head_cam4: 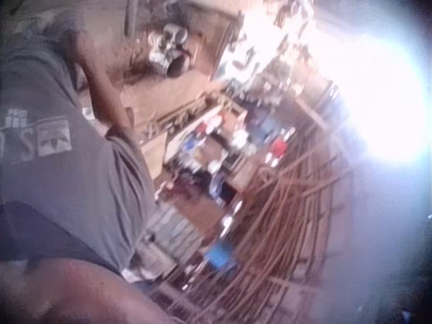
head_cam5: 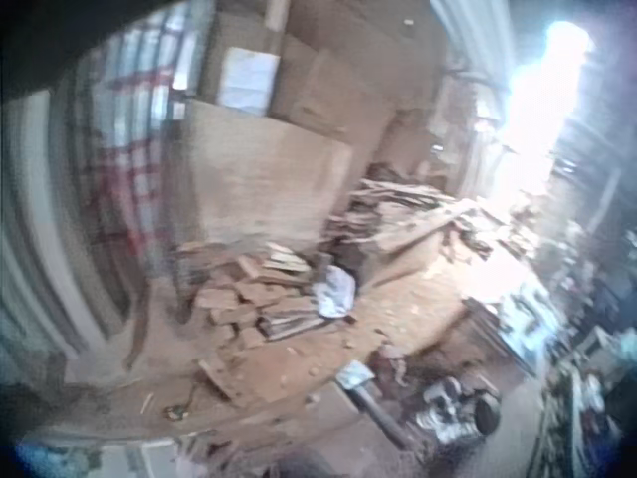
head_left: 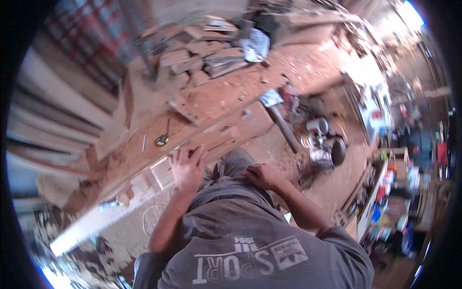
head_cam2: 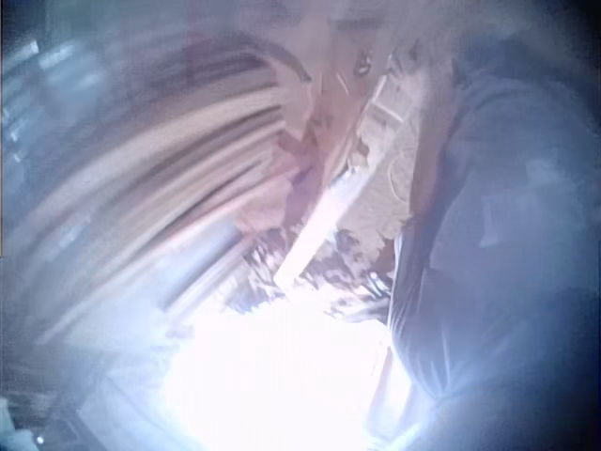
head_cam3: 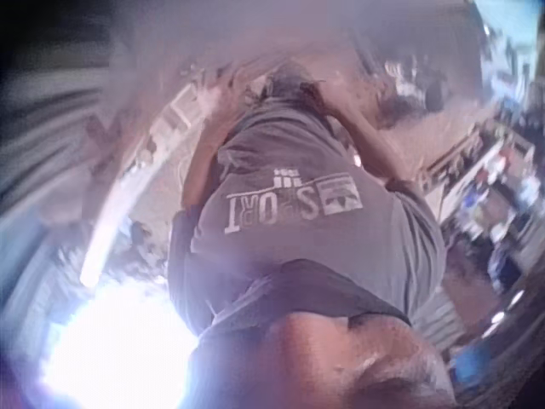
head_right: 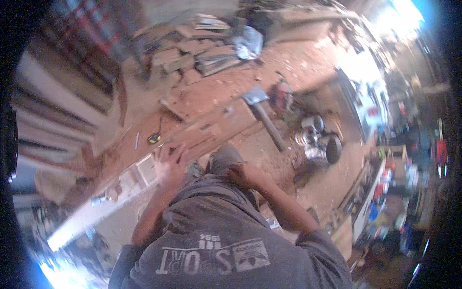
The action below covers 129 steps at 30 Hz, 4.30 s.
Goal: The person uses a chisel and a brush to carve and clean a small wooden piece on a workbench. They repeatedly chip away material and sweep away sawdust, then briefly use a power sander on the same piece.
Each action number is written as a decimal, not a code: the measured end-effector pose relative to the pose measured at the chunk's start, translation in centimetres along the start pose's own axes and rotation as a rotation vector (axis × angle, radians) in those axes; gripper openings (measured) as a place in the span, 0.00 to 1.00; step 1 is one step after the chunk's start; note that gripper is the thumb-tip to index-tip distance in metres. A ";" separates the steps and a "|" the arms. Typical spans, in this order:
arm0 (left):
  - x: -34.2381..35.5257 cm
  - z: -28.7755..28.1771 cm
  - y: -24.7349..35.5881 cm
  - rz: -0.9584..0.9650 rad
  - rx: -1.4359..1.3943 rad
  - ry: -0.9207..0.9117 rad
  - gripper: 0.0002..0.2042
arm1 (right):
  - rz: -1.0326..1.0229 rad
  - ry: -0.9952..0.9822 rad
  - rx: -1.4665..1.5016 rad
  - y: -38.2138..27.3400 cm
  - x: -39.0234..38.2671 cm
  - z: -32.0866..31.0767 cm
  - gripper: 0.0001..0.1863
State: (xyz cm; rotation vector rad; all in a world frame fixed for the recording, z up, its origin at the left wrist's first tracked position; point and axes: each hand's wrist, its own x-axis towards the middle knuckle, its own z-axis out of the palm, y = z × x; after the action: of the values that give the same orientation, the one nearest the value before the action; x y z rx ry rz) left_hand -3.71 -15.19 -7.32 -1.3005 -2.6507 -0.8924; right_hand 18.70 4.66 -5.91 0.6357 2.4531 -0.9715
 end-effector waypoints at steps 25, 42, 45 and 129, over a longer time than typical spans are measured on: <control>-11.1 -2.6 1.5 -0.069 -0.725 -0.086 0.14 | 0.007 -0.839 0.244 -2.4 6.1 -0.5 0.34; -35.9 -19.5 -10.2 -0.699 -1.571 -0.121 0.40 | -0.421 -1.517 -0.186 -29.7 13.4 15.0 0.39; -42.7 -21.0 -13.4 -0.576 -1.186 0.216 0.39 | -0.159 -1.304 -0.573 -37.2 12.4 19.9 0.34; -46.8 -55.7 -30.6 -0.361 -1.118 0.415 0.08 | -0.448 -0.357 -0.093 -56.2 -0.4 48.1 0.31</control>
State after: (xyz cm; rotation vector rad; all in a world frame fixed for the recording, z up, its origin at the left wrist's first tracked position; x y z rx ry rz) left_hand -7.10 -91.94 10.84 -0.5161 -2.0256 -2.5543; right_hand -1.74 -66.41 -8.48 -0.1247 2.3339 -1.0176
